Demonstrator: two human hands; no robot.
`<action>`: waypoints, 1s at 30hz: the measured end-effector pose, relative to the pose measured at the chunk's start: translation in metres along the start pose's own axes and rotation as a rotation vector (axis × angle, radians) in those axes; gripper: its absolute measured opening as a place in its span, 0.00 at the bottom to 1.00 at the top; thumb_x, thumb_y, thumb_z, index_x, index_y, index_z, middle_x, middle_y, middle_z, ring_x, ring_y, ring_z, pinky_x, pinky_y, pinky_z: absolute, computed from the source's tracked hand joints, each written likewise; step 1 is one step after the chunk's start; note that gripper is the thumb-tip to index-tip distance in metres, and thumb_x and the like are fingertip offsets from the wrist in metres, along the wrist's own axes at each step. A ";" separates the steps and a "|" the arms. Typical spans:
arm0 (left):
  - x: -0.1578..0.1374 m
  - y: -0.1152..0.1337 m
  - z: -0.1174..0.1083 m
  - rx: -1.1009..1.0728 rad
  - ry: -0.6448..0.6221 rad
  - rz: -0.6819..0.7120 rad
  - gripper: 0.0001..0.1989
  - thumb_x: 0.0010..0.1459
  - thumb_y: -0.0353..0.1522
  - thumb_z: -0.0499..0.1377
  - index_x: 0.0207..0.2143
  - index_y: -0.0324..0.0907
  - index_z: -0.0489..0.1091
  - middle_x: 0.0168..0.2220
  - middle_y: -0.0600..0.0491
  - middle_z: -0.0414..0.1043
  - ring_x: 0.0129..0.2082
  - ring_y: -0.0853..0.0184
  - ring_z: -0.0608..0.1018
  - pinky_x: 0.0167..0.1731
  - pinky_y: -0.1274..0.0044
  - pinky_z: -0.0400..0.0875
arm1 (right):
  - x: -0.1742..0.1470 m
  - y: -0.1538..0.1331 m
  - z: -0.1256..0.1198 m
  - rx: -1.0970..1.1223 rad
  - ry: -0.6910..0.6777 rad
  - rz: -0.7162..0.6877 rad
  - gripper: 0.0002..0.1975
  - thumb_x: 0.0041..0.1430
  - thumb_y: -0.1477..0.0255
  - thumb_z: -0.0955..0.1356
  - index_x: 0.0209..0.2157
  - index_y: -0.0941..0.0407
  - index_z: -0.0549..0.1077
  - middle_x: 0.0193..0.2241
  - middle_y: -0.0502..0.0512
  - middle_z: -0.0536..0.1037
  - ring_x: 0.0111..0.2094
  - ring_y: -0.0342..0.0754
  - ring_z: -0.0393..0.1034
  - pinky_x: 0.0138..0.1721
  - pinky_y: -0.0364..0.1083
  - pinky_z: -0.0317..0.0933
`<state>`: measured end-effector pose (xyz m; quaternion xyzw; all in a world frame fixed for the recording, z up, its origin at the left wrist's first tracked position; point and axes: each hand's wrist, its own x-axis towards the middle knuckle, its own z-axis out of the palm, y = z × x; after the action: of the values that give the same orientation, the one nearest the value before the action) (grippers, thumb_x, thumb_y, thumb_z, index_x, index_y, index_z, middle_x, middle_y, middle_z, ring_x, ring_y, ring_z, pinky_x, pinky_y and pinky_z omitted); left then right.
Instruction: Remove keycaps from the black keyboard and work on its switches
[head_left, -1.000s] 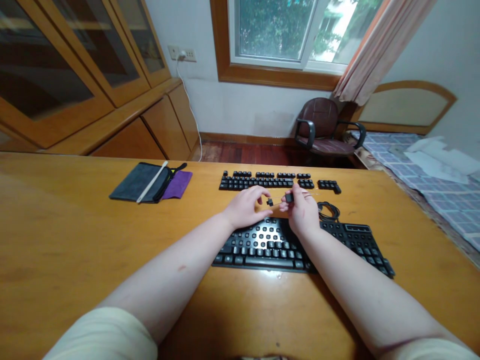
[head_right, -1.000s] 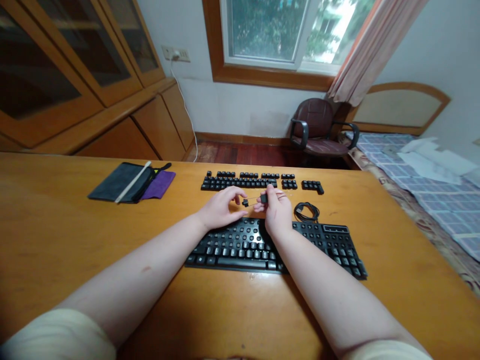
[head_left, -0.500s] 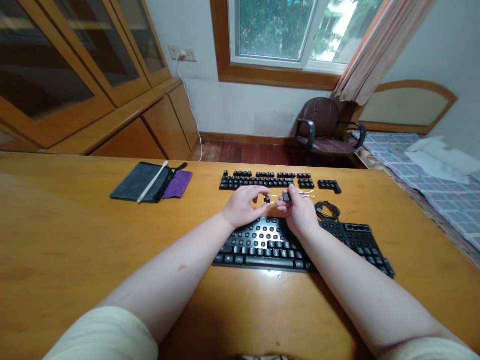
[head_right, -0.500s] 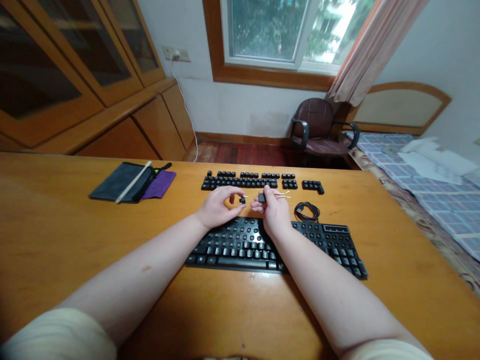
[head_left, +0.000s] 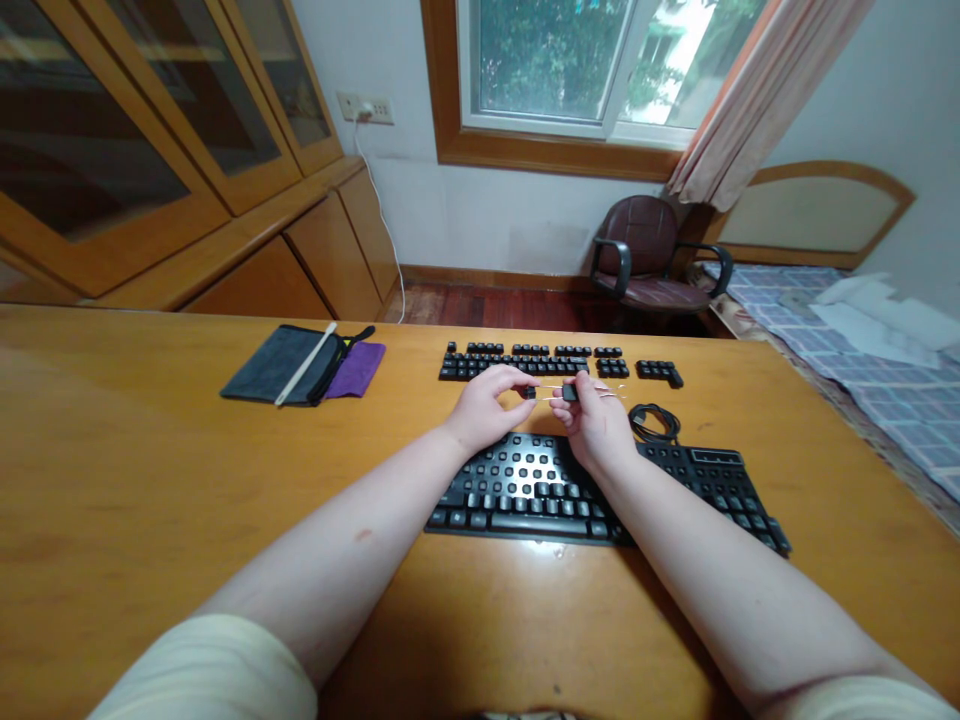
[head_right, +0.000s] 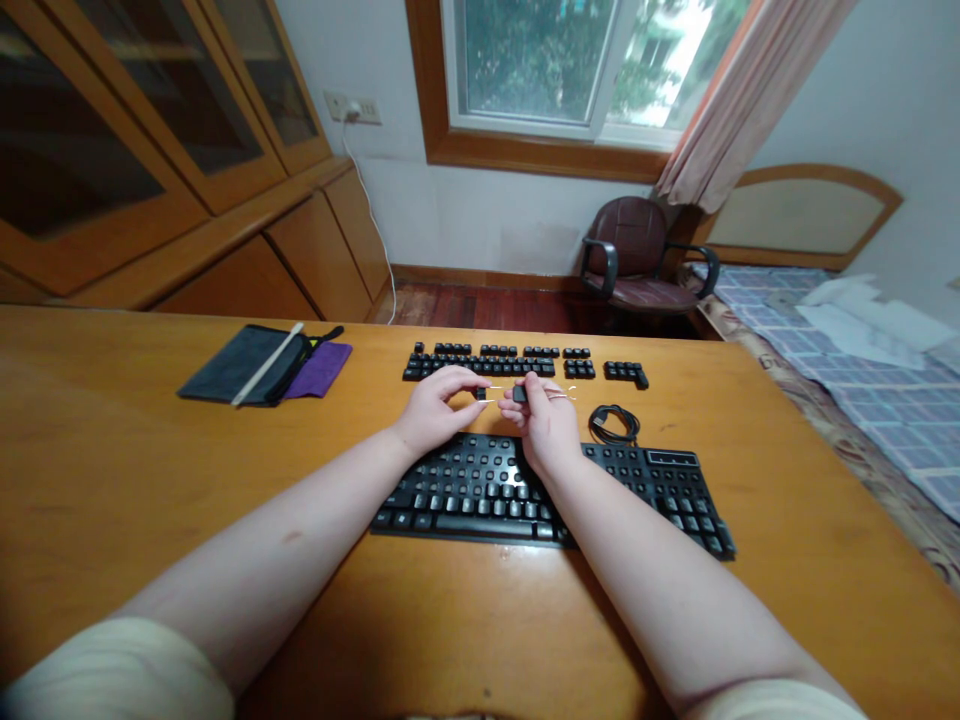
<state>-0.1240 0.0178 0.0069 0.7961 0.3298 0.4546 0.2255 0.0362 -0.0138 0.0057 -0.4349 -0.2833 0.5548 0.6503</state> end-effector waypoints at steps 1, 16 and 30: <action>-0.001 -0.001 0.000 -0.008 0.003 -0.004 0.08 0.51 0.30 0.60 0.37 0.42 0.73 0.36 0.52 0.74 0.39 0.66 0.75 0.44 0.71 0.70 | 0.000 0.000 0.000 0.009 -0.006 0.010 0.19 0.46 0.57 0.72 0.30 0.58 0.67 0.19 0.48 0.74 0.19 0.40 0.72 0.20 0.36 0.67; -0.002 0.000 0.006 -0.003 0.009 -0.103 0.09 0.51 0.30 0.61 0.36 0.42 0.74 0.36 0.52 0.76 0.38 0.67 0.76 0.41 0.72 0.73 | -0.001 0.002 0.000 -0.072 0.070 -0.100 0.19 0.47 0.57 0.71 0.30 0.58 0.67 0.18 0.48 0.73 0.17 0.41 0.70 0.18 0.39 0.67; -0.002 -0.005 0.009 -0.104 -0.022 -0.252 0.11 0.49 0.31 0.63 0.38 0.42 0.74 0.37 0.51 0.76 0.36 0.67 0.77 0.40 0.73 0.75 | -0.001 0.002 0.000 -0.052 0.084 -0.072 0.18 0.46 0.58 0.72 0.29 0.58 0.68 0.19 0.49 0.74 0.18 0.42 0.71 0.18 0.39 0.68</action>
<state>-0.1181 0.0187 -0.0020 0.7405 0.4006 0.4303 0.3255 0.0354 -0.0152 0.0038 -0.4639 -0.2856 0.5047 0.6697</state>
